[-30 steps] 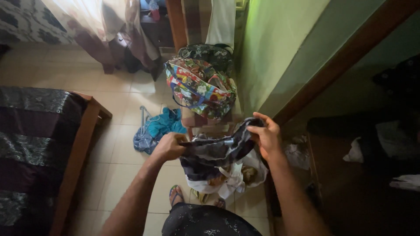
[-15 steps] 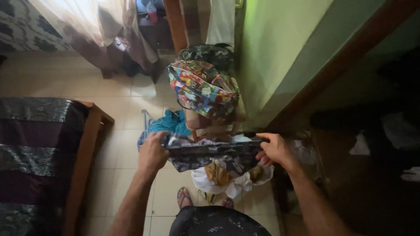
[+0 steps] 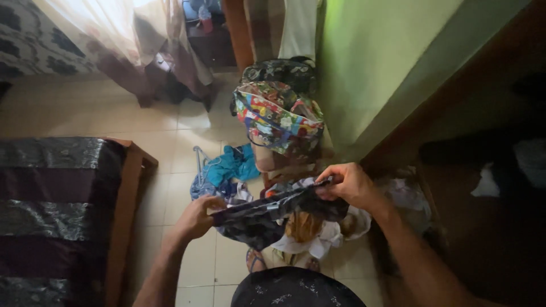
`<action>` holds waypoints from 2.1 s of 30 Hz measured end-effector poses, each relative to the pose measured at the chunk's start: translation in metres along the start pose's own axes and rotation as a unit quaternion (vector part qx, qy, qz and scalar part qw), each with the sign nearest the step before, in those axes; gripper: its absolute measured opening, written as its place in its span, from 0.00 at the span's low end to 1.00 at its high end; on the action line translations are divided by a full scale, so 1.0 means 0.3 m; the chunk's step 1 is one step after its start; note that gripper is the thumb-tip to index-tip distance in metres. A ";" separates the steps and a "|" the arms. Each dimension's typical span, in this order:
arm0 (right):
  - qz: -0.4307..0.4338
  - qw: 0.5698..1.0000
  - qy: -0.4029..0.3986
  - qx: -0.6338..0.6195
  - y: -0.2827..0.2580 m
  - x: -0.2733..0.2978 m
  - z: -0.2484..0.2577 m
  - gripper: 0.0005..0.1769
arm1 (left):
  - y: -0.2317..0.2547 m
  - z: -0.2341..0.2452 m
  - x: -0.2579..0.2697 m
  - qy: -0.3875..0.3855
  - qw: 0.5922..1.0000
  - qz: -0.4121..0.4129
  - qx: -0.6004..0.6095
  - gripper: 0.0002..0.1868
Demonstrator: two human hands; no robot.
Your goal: Fold various pieces of clothing from a bag or pile.
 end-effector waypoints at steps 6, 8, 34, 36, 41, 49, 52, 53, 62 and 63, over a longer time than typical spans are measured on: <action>0.041 0.975 0.082 0.200 -0.228 0.014 -0.134 0.09 | -0.042 0.117 -0.004 0.124 0.983 0.086 -0.108 0.18; 0.050 0.974 0.067 0.209 -0.264 0.003 -0.167 0.08 | -0.109 0.099 -0.019 0.127 0.978 0.153 -0.056 0.16; 0.117 0.966 0.125 0.192 -0.534 -0.053 -0.312 0.11 | 0.383 0.157 -0.069 0.200 0.958 -0.206 0.010 0.11; 0.113 0.965 0.133 0.198 -0.517 -0.055 -0.304 0.11 | 0.362 0.169 -0.108 0.195 0.964 -0.180 0.006 0.09; 0.149 0.915 0.190 0.325 -0.477 -0.057 -0.279 0.13 | 0.299 0.188 -0.203 0.218 0.965 -0.130 0.061 0.09; 0.317 0.891 0.139 0.293 -0.357 -0.036 -0.357 0.11 | 0.315 0.076 -0.271 0.058 0.875 0.132 0.462 0.23; 0.062 0.923 0.154 0.347 -0.283 -0.035 -0.346 0.13 | 0.374 0.059 -0.281 0.042 0.856 0.120 0.501 0.27; 0.062 0.923 0.155 0.346 -0.259 -0.041 -0.336 0.13 | 0.390 0.055 -0.283 0.041 0.856 0.119 0.501 0.27; 0.131 0.925 0.214 0.285 -0.372 -0.032 -0.346 0.43 | 0.453 -0.080 -0.347 0.036 0.818 0.122 0.561 0.25; 0.167 0.899 0.251 0.316 -0.377 -0.035 -0.335 0.47 | 0.460 -0.091 -0.358 0.042 0.817 0.119 0.563 0.24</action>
Point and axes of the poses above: each hand's wrist, its own x-axis away from the middle knuckle, its own z-axis out of the back of the hand, y = z × x, the point moved 9 cm from there along -x, towards the middle knuckle, and after that the axes turned 11 degrees about y, right-handed, at the moved point
